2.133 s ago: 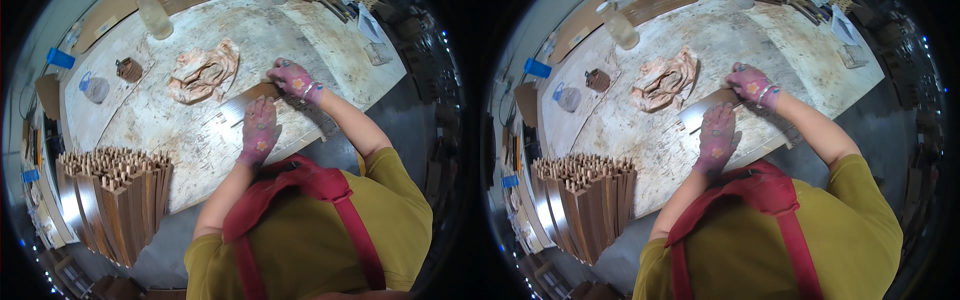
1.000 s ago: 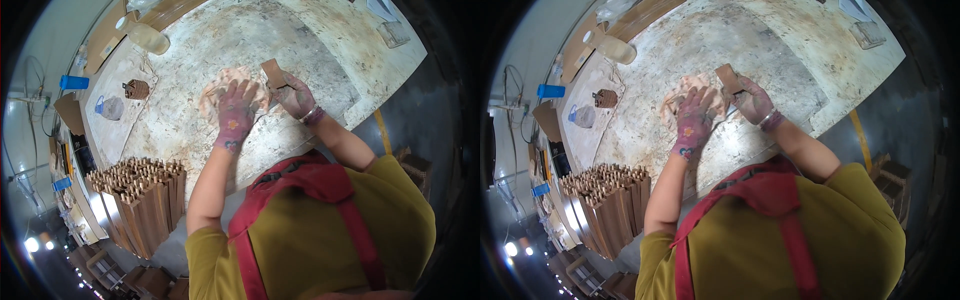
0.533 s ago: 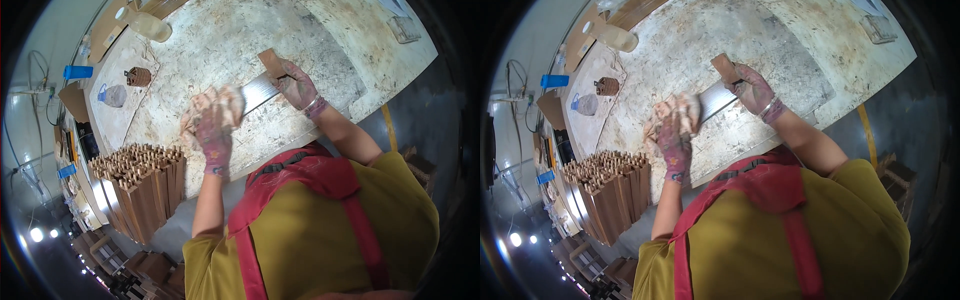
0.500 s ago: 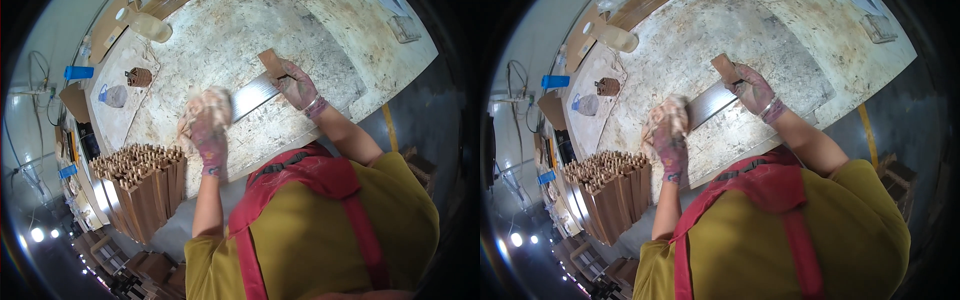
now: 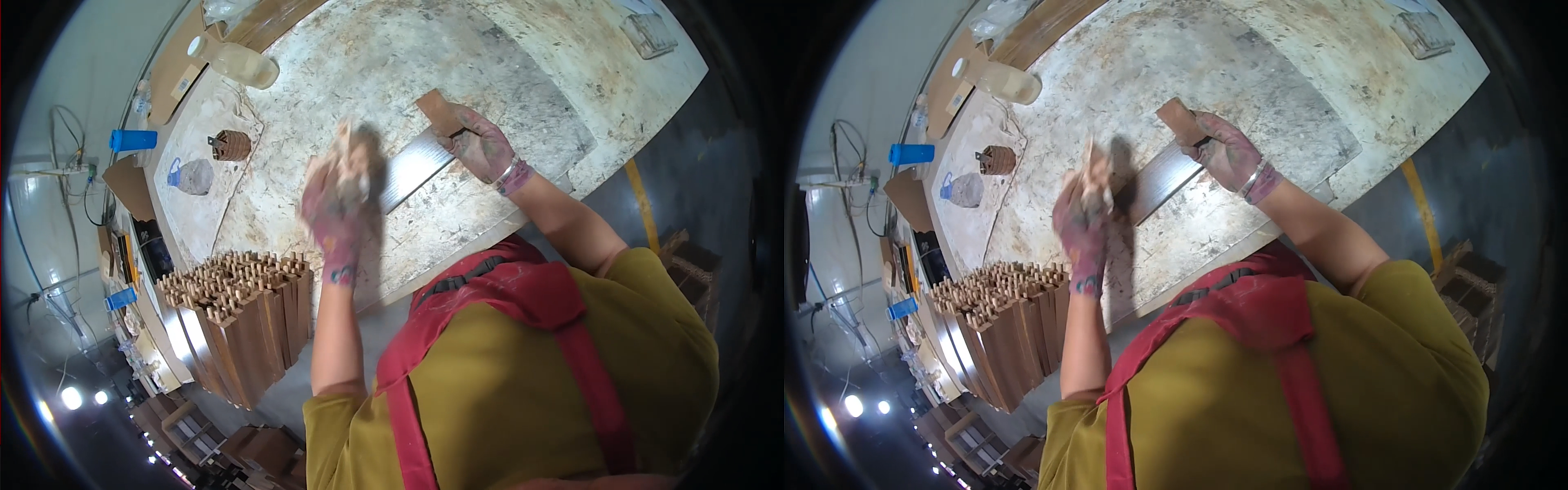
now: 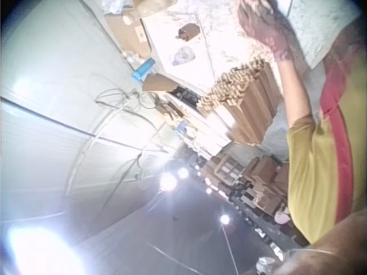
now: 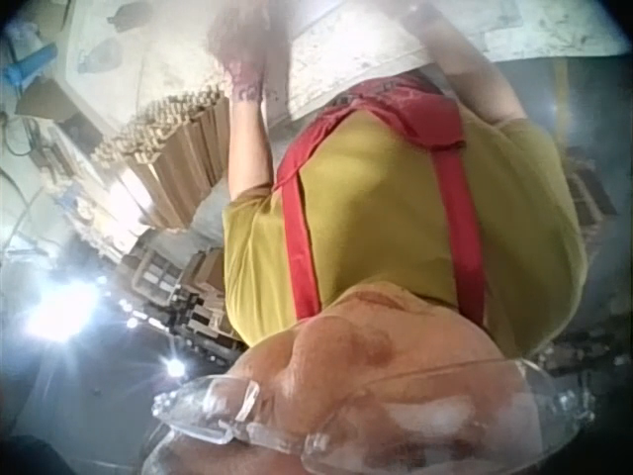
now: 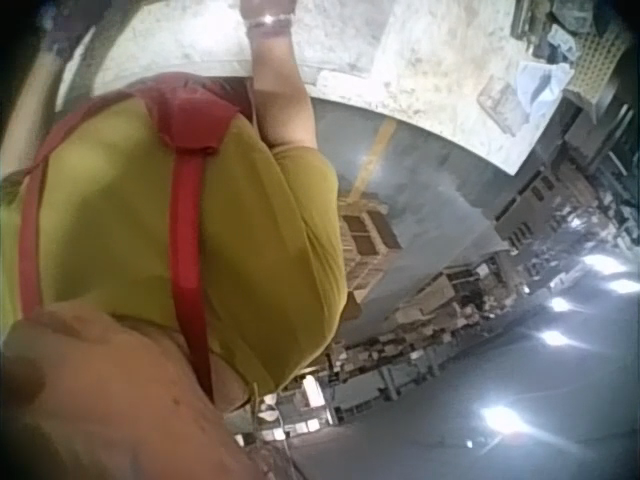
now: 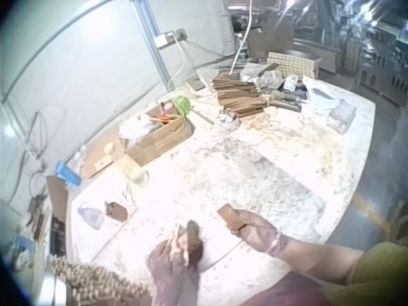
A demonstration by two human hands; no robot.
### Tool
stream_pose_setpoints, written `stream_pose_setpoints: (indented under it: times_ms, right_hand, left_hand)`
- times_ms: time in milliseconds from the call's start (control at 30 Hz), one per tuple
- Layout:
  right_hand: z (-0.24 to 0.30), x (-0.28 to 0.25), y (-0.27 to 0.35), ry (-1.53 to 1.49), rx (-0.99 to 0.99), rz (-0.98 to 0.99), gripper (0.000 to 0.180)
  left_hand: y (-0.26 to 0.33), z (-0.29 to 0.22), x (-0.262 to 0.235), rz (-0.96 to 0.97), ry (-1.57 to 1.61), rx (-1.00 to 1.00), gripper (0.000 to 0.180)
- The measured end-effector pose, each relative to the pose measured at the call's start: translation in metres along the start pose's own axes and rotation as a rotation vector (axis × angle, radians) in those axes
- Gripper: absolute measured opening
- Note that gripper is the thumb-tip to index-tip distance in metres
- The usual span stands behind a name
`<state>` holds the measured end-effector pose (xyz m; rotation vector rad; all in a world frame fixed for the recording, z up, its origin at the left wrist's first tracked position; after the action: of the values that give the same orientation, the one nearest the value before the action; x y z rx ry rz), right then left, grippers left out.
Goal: The person cleans wooden slats and a flexible wooden mat with a cloth. They apply a cleaning liquid from a bottle onto the cloth, wipe individual slats before stacking them, and then unroll and wipe both sides of a large flexible wooden mat on the workbench.
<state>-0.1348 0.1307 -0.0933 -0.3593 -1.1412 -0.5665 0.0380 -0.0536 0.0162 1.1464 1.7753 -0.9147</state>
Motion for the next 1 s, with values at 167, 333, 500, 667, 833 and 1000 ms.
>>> stream_pose_setpoints:
  times_ms: [167,333,500,667,833,1000]
  right_hand:
    - [-0.004,0.013,-0.003,-0.018,0.005,0.056,0.034]
    - [-0.002,0.017,0.001,0.101,-0.008,0.055,0.034]
    - [0.006,-0.002,-0.001,-0.114,0.019,0.312,0.036]
    - [0.030,0.006,0.011,-0.295,-0.119,-0.139,0.033]
    - [0.020,-0.006,0.006,-0.155,-0.002,-0.022,0.032]
    - [0.024,-0.005,0.003,-0.105,-0.013,-0.037,0.033]
  left_hand:
    - [-0.044,-0.045,0.075,0.140,-0.068,0.091,0.039]
    - [-0.068,0.050,0.070,-0.062,-0.241,-0.038,0.038]
    - [-0.070,0.069,0.000,0.011,0.004,-0.232,0.044]
    - [-0.049,-0.020,0.035,-0.072,-0.100,0.128,0.046]
    - [-0.050,-0.012,0.072,0.221,-0.095,0.046,0.041]
    - [-0.059,-0.015,0.030,0.123,-0.119,-0.022,0.045]
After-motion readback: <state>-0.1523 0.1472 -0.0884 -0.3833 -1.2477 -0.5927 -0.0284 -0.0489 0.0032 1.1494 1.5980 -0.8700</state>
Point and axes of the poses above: each hand's wrist, its own y-axis away from the middle knuckle, its own x-axis out of the palm, z = x × y, the point moved 4 cm from there along -y, towards the middle knuckle, and after that the axes turned 12 degrees about z, right-handed, at the moved point
